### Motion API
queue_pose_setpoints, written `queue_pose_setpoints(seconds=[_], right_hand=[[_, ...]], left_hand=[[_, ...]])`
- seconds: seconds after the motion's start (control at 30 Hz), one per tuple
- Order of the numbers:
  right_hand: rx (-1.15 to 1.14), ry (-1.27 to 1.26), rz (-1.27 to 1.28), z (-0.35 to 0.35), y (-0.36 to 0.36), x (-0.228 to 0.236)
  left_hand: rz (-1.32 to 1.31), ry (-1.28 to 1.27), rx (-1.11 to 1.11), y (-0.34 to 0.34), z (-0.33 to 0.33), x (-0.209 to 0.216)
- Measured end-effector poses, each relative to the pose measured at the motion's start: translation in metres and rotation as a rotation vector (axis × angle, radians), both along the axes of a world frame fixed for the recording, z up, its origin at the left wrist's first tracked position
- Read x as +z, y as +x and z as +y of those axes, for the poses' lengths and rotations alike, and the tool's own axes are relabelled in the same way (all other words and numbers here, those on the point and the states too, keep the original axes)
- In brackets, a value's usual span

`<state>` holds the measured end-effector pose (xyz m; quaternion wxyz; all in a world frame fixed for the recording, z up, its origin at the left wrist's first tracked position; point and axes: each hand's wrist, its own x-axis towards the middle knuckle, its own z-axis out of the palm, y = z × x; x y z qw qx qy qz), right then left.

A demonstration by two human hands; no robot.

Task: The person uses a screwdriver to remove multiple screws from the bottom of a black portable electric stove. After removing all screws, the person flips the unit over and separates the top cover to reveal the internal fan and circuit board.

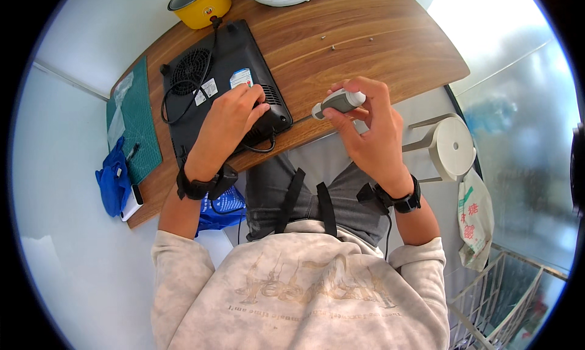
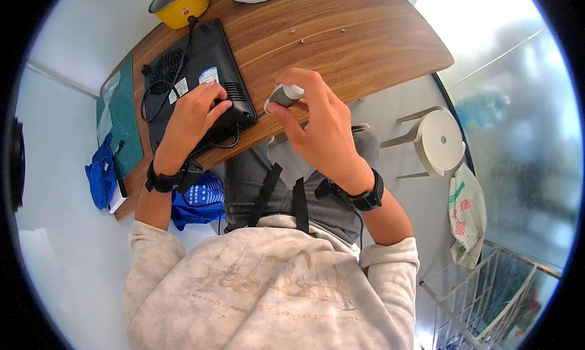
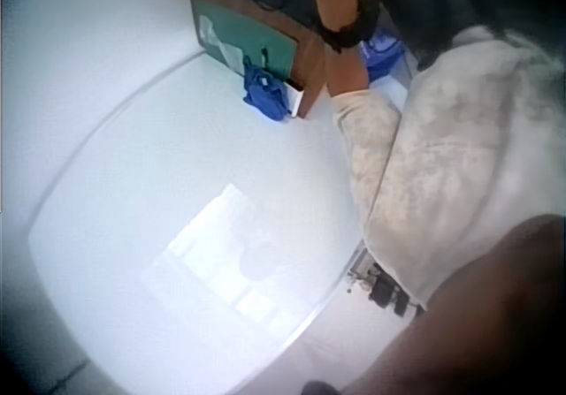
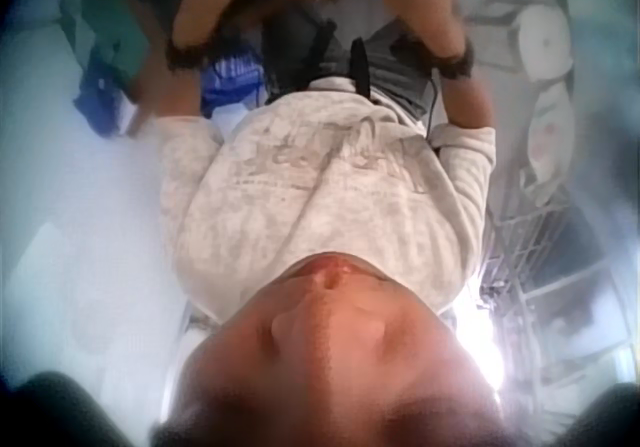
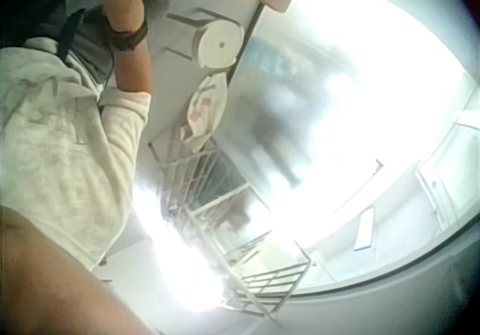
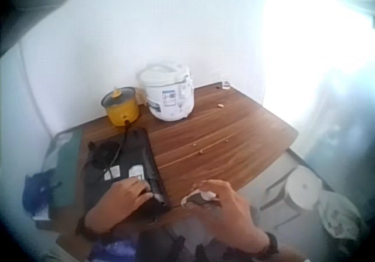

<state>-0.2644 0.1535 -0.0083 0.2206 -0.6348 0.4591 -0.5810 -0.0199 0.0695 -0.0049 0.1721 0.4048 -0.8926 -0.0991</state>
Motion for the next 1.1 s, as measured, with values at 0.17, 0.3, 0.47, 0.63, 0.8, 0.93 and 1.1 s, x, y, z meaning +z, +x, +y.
queue_pose_setpoints(seconds=[0.17,0.3,0.47,0.63,0.8,0.93,1.1], right_hand=[[0.056,-0.121,0.264,-0.002,0.003,0.019],[0.234,-0.162,0.39,-0.01,0.02,0.038],[0.253,-0.135,0.511,-0.018,0.031,0.042],[0.271,-0.153,0.447,0.003,0.016,0.031],[0.197,-0.022,0.397,0.04,-0.008,0.007],[0.144,0.087,0.378,0.059,-0.019,-0.015],[0.018,0.277,0.378,0.066,-0.024,-0.032]], left_hand=[[-0.039,0.026,0.012,-0.002,0.001,0.005],[-0.001,-0.105,-0.032,0.001,0.002,-0.001],[0.076,-0.217,-0.08,0.001,0.003,-0.005],[0.015,-0.05,-0.023,0.001,0.002,0.0],[0.053,-0.082,-0.02,0.0,0.001,-0.004],[0.053,-0.128,-0.019,0.003,-0.001,-0.008],[0.051,-0.09,-0.01,0.003,0.0,-0.007]])
